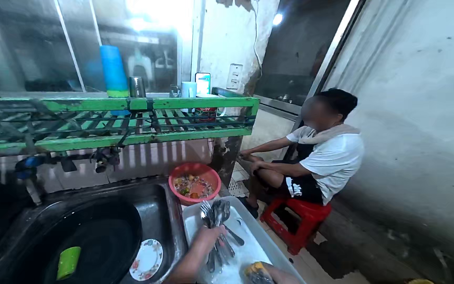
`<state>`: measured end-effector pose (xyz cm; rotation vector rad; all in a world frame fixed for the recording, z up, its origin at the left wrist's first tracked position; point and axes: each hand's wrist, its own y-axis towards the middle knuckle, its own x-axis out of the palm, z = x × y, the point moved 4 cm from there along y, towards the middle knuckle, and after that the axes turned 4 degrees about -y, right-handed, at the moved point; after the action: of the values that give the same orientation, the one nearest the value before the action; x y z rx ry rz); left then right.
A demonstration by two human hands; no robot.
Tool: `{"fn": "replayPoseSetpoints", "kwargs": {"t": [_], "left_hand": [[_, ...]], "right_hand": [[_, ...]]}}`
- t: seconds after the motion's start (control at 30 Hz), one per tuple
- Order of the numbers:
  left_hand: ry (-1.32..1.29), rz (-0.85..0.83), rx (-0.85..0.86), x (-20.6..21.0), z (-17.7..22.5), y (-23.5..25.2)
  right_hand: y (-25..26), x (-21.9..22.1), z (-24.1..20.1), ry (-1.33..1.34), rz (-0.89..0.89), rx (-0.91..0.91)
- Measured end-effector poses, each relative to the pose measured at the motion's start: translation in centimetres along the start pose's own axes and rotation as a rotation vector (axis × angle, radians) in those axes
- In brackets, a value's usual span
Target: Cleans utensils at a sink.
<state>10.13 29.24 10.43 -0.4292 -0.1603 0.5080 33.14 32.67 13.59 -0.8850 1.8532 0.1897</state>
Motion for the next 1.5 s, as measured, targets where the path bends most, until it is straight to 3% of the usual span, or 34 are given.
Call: {"fn": "replayPoseSetpoints", "kwargs": {"t": [0.1,0.23,0.77,1.03,1.17,1.3,1.4,1.5], "left_hand": [[-0.164,0.030,0.034,-0.5,0.4,-0.1],[-0.127,0.084,0.037,-0.6,0.2,0.0],[-0.316,0.041,-0.004,-0.7,0.6,-0.3],[-0.476,-0.074,-0.012,-0.6,0.6,-0.2],[-0.493,-0.094,-0.005,-0.9,0.4,-0.3],[-0.422,-0.081,0.037,-0.3,0.6,-0.5],[-0.371,-0.067,0.030,1.5,0.9,-2.7],[-0.269,-0.027,0.010,3.2,-0.1,-4.7]], "right_hand": [[2.1,1.9,-1.3,-0.200,-0.100,-0.057],[3.1,4.2,-1.5,-0.336,-0.233,-0.050],[3.7,4.4,-0.6,-0.350,-0.278,-0.038],[3.5,4.4,-0.8,-0.331,-0.309,-0.009],[3.6,4.4,-0.9,-0.314,-0.243,-0.056],[3.5,3.0,0.1,-0.016,-0.028,0.011],[2.6,1.5,0.1,0.473,0.194,0.057],[2.0,-0.1,-1.5,1.033,0.300,0.031]]}}
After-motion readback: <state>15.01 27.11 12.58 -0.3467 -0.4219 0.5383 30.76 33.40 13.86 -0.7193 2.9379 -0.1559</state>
